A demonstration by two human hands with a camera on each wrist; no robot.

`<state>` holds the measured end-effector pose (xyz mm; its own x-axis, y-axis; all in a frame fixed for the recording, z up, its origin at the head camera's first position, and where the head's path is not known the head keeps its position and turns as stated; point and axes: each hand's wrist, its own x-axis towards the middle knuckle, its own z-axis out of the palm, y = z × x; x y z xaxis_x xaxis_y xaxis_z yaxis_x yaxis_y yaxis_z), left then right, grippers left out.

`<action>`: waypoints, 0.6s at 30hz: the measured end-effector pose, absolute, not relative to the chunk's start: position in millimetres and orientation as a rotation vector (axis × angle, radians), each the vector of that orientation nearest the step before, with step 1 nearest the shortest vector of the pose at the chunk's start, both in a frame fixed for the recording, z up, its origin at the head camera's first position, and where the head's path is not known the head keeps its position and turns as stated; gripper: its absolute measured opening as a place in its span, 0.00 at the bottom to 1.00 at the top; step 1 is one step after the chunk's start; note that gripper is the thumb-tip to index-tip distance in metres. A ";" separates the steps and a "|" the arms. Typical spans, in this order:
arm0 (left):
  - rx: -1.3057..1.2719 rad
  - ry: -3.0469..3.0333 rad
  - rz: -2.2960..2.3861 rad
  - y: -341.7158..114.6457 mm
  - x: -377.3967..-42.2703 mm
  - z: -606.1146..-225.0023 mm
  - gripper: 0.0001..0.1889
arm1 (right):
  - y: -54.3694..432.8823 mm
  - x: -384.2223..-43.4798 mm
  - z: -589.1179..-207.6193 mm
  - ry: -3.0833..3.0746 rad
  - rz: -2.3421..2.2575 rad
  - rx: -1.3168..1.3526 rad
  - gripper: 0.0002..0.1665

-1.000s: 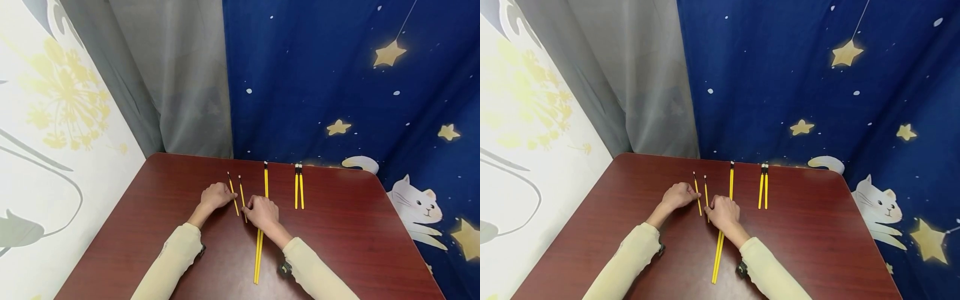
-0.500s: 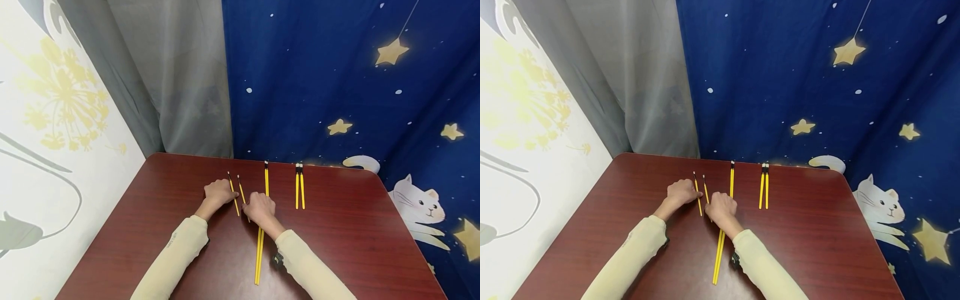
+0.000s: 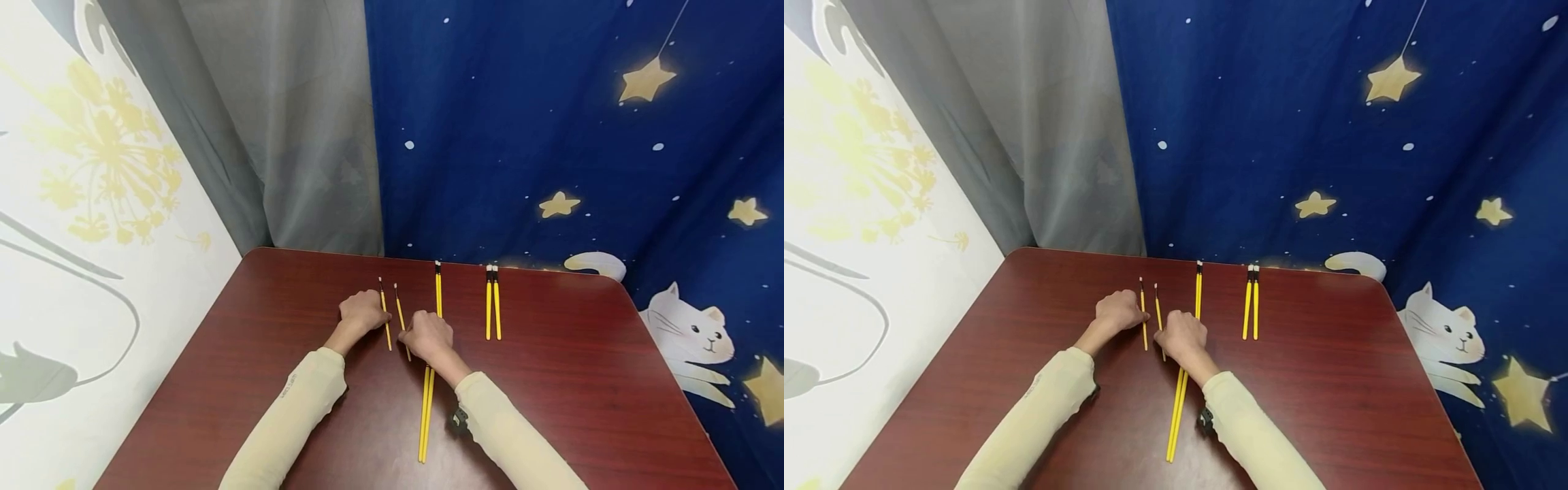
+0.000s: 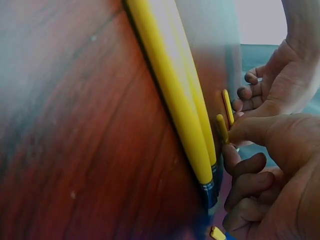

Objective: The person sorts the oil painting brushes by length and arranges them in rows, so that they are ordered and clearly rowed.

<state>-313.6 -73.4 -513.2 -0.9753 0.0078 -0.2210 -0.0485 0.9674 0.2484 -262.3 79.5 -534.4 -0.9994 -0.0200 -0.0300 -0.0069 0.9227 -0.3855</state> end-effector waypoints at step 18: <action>0.011 2.914 0.406 -64.6 -317.9 -509.6 0.19 | 104.1 -265.3 -526.6 3.009 -0.781 -0.123 0.24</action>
<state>-317.9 -64.6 -509.6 -0.9801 0.0346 -0.1955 -0.0202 0.9623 0.2714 -265.3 104.1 -526.6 -0.9964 -0.0843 -0.0100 -0.0688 0.8709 -0.4866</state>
